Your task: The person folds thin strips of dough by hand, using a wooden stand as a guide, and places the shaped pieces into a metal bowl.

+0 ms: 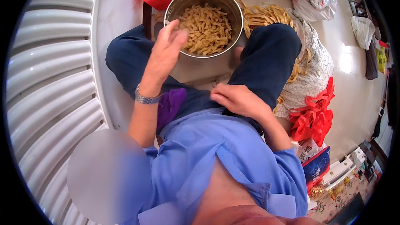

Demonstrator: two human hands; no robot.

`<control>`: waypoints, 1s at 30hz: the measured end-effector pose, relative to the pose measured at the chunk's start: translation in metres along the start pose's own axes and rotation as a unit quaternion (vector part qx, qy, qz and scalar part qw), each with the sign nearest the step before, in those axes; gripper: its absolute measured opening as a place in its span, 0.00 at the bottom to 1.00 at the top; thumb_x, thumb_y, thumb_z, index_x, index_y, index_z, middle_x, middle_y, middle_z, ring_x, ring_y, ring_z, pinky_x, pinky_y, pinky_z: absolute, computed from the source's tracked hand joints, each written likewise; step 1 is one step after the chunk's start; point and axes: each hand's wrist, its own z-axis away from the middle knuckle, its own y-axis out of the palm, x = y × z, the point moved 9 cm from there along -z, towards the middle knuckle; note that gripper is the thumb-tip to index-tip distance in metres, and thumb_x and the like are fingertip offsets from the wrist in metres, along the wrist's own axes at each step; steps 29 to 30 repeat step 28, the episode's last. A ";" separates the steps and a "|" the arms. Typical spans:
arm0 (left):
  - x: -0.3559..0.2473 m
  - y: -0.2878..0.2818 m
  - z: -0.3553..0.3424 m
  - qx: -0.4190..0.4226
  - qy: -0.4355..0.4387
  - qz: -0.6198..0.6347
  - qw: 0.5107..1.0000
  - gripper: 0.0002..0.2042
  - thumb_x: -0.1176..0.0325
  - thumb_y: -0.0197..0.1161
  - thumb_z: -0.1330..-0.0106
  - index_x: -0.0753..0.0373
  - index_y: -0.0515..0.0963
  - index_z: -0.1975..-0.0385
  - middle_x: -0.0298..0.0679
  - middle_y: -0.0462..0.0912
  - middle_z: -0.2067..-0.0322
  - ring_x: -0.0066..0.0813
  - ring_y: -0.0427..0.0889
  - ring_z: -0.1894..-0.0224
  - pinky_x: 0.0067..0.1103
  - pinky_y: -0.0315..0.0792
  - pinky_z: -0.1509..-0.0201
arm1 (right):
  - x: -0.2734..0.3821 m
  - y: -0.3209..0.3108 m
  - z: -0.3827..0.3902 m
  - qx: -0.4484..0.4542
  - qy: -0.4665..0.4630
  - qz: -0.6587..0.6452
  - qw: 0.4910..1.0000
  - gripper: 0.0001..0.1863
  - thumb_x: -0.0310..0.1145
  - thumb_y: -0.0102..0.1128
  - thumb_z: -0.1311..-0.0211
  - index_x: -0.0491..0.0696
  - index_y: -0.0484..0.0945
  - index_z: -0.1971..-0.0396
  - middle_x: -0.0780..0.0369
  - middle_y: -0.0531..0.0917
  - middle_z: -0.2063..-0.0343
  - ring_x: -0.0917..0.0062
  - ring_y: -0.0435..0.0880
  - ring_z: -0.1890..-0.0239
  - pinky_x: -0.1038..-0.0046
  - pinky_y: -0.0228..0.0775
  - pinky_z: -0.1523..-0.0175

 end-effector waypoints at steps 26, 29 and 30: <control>0.351 0.074 -0.261 0.117 -0.293 -0.434 0.844 0.44 0.41 0.54 0.33 0.62 0.50 0.24 0.55 0.51 0.25 0.60 0.48 0.23 0.38 0.53 0.23 | -0.057 -0.099 0.033 0.235 -0.061 -0.745 0.621 0.23 0.39 0.50 0.21 0.35 0.67 0.40 0.54 0.78 0.63 0.68 0.80 0.59 0.65 0.75 0.55; 0.346 0.107 -0.254 0.128 -0.282 -0.468 0.828 0.45 0.39 0.54 0.33 0.60 0.47 0.23 0.52 0.47 0.23 0.60 0.43 0.22 0.38 0.50 0.22 | -0.056 -0.102 0.027 0.239 -0.072 -0.755 0.607 0.23 0.39 0.51 0.21 0.36 0.67 0.39 0.53 0.77 0.59 0.66 0.80 0.59 0.63 0.74 0.53; 0.346 0.107 -0.254 0.128 -0.282 -0.468 0.828 0.45 0.39 0.54 0.33 0.60 0.47 0.23 0.52 0.47 0.23 0.60 0.43 0.22 0.38 0.50 0.22 | -0.056 -0.102 0.027 0.239 -0.072 -0.755 0.607 0.23 0.39 0.51 0.21 0.36 0.67 0.39 0.53 0.77 0.59 0.66 0.80 0.59 0.63 0.74 0.53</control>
